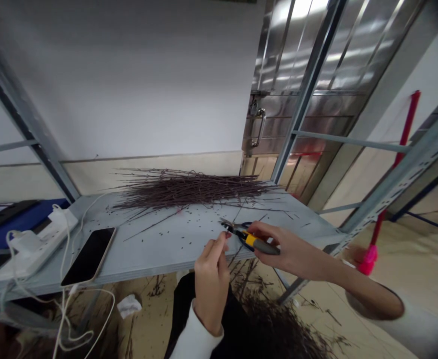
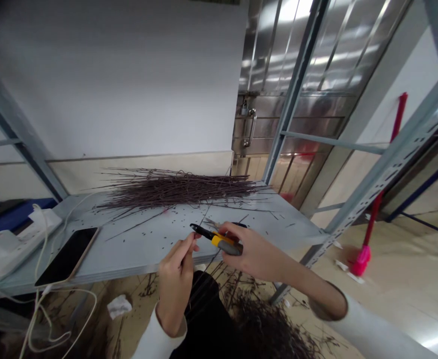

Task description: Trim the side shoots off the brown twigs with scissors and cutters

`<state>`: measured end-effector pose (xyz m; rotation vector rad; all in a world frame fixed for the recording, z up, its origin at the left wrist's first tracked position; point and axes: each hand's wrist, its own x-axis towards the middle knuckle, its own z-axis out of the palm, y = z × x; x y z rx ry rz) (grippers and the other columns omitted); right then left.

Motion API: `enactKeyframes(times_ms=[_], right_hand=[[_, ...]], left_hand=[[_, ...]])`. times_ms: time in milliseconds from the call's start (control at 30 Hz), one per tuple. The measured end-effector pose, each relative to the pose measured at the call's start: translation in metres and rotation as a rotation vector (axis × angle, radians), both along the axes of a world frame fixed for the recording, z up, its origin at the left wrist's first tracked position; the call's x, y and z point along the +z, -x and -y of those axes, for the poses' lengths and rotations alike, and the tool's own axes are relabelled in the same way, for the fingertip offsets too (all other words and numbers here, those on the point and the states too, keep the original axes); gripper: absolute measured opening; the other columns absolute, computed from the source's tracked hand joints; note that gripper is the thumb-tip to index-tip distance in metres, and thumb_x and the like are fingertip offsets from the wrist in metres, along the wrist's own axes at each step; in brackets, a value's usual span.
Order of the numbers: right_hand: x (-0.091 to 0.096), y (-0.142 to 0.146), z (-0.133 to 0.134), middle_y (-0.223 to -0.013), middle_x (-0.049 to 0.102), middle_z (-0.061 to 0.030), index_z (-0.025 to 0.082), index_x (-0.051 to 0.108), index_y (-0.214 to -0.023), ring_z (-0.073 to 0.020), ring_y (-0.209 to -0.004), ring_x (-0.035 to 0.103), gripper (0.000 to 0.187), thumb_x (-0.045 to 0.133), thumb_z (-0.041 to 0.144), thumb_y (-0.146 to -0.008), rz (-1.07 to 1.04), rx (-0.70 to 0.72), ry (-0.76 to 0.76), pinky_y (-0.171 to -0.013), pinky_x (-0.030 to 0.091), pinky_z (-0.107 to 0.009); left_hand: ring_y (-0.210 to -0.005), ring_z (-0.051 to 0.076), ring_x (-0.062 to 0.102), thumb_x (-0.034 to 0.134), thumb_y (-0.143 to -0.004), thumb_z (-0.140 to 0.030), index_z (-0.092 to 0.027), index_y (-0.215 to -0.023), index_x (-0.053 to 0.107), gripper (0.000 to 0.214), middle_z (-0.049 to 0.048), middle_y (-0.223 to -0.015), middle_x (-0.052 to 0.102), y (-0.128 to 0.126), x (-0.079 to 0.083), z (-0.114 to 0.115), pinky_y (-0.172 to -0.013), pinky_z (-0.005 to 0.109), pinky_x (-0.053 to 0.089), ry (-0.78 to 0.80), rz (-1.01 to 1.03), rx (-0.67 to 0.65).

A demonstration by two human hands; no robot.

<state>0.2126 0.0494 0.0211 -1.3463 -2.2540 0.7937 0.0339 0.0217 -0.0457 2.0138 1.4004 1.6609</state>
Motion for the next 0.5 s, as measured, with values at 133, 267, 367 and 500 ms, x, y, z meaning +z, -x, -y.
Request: enactKeyframes(times_ms=[133,267,367,500], right_hand=[[-0.0036,0.001,-0.0039,-0.084,0.059,-0.0006,0.021,0.053,-0.097,-0.0159,-0.072,0.053,0.021,0.054,0.022,-0.076,0.007,0.034,-0.045,-0.065,0.043,-0.027],[-0.0056,0.0012,-0.0045,-0.082,0.058,0.0,0.021,0.053,-0.095,-0.0164,-0.074,0.053,0.021,0.055,0.02,-0.074,-0.036,0.048,-0.033,-0.066,0.043,-0.027],[-0.0065,-0.0009,-0.0039,-0.084,0.06,-0.0008,0.021,0.053,-0.099,-0.0174,-0.076,0.056,0.023,0.055,0.022,-0.076,-0.07,0.067,0.01,-0.066,0.045,-0.028],[-0.0084,-0.0042,-0.0041,-0.089,0.062,-0.0018,0.021,0.056,-0.102,-0.018,-0.078,0.058,0.027,0.057,0.025,-0.076,-0.154,0.084,0.056,-0.068,0.047,-0.028]], left_hand=[[-0.067,0.014,0.064,0.038,-0.088,-0.002,-0.011,-0.107,0.066,0.034,0.0059,-0.075,0.068,0.0011,0.0017,0.0009,-0.063,0.021,0.049,0.006,0.002,-0.021],[-0.067,0.014,0.063,0.038,-0.087,-0.002,-0.012,-0.104,0.066,0.034,0.0052,-0.076,0.067,0.0021,0.0035,0.0014,-0.063,0.02,0.048,0.03,0.008,-0.036],[-0.066,0.014,0.062,0.038,-0.087,-0.002,-0.012,-0.102,0.066,0.034,0.0042,-0.074,0.066,0.0025,0.0034,0.0013,-0.063,0.02,0.047,0.044,0.004,-0.025],[-0.067,0.013,0.062,0.036,-0.087,-0.001,-0.011,-0.101,0.067,0.035,0.0046,-0.074,0.066,0.0027,0.0029,0.0015,-0.065,0.02,0.047,0.045,0.023,-0.027]])
